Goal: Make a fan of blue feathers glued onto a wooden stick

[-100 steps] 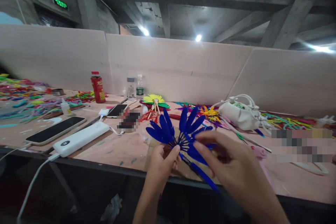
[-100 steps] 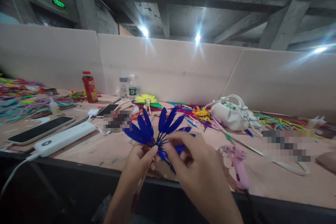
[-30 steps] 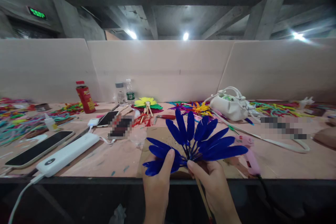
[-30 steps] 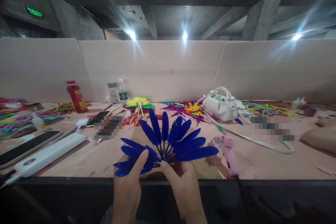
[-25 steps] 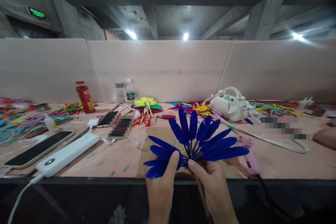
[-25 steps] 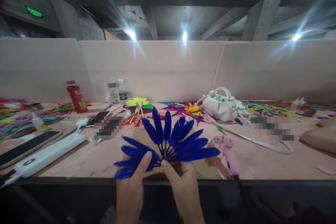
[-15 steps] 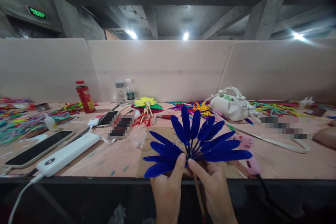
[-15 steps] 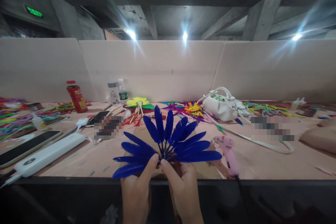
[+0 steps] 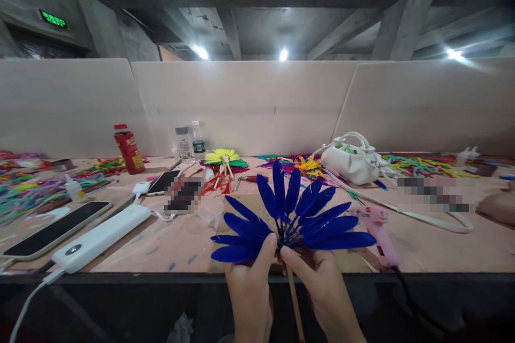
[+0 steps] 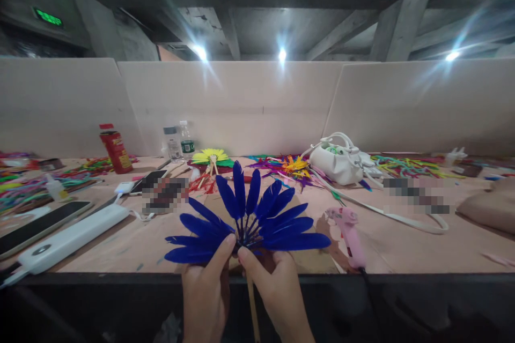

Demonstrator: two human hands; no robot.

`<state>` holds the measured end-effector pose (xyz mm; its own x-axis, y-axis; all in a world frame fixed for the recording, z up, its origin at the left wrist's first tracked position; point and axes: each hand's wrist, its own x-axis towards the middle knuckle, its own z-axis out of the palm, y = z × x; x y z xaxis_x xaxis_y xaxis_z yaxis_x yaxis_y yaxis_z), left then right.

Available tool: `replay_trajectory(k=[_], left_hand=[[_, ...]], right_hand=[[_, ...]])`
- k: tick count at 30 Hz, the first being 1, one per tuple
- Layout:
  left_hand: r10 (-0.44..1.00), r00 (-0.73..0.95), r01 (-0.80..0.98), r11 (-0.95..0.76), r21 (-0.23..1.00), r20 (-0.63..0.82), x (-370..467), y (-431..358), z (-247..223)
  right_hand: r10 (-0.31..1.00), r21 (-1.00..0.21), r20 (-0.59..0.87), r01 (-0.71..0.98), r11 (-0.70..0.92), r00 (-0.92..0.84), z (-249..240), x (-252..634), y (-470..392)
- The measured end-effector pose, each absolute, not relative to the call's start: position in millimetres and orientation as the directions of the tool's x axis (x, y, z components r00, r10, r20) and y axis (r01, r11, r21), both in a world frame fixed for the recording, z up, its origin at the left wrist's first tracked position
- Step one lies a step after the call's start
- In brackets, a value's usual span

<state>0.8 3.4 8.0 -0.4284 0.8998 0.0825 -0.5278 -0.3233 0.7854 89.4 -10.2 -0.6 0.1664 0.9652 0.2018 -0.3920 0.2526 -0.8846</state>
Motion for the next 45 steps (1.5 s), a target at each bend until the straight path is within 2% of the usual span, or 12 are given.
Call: replay_trajectory(k=[8, 12, 16, 22, 35, 41, 45], left_hand=[[0.887, -0.430, -0.470, -0.378, 0.798, 0.167, -1.9, -2.9, 11.9], [0.924, -0.339, -0.455, -0.325, 0.829, 0.177, -1.0, -4.4, 13.5], [0.919, -0.363, -0.403, -0.302, 0.864, 0.152, -1.0, -3.4, 12.7], [0.930, -0.354, -0.439, -0.261, 0.860, 0.101, 0.0, -3.7, 13.8], [0.933, -0.349, -0.509, -0.267, 0.818, 0.088, 2.3, 0.0, 10.0], [0.954, -0.293, -0.535, -0.221, 0.816, 0.066, 4.7, 0.7, 8.7], [0.937, -0.342, -0.520, -0.254, 0.816, 0.074, 5.8, 1.7, 9.0]], right_hand=[[0.970, -0.872, 0.220, -0.423, 0.244, 0.107, -2.1, 94.5, -9.4], [0.965, -0.865, 0.217, -0.430, 0.260, 0.146, -2.1, 93.4, -9.7], [0.965, -0.866, 0.217, -0.429, 0.259, 0.146, -2.3, 93.1, -9.7], [0.962, -0.863, 0.221, -0.428, 0.269, 0.160, -0.6, 91.4, -10.5], [0.951, -0.878, 0.243, -0.372, 0.300, 0.194, -7.7, 92.6, -7.0], [0.952, -0.889, 0.248, -0.348, 0.297, 0.178, -8.8, 93.7, -5.4], [0.950, -0.883, 0.229, -0.367, 0.294, 0.211, -5.3, 91.8, -7.6]])
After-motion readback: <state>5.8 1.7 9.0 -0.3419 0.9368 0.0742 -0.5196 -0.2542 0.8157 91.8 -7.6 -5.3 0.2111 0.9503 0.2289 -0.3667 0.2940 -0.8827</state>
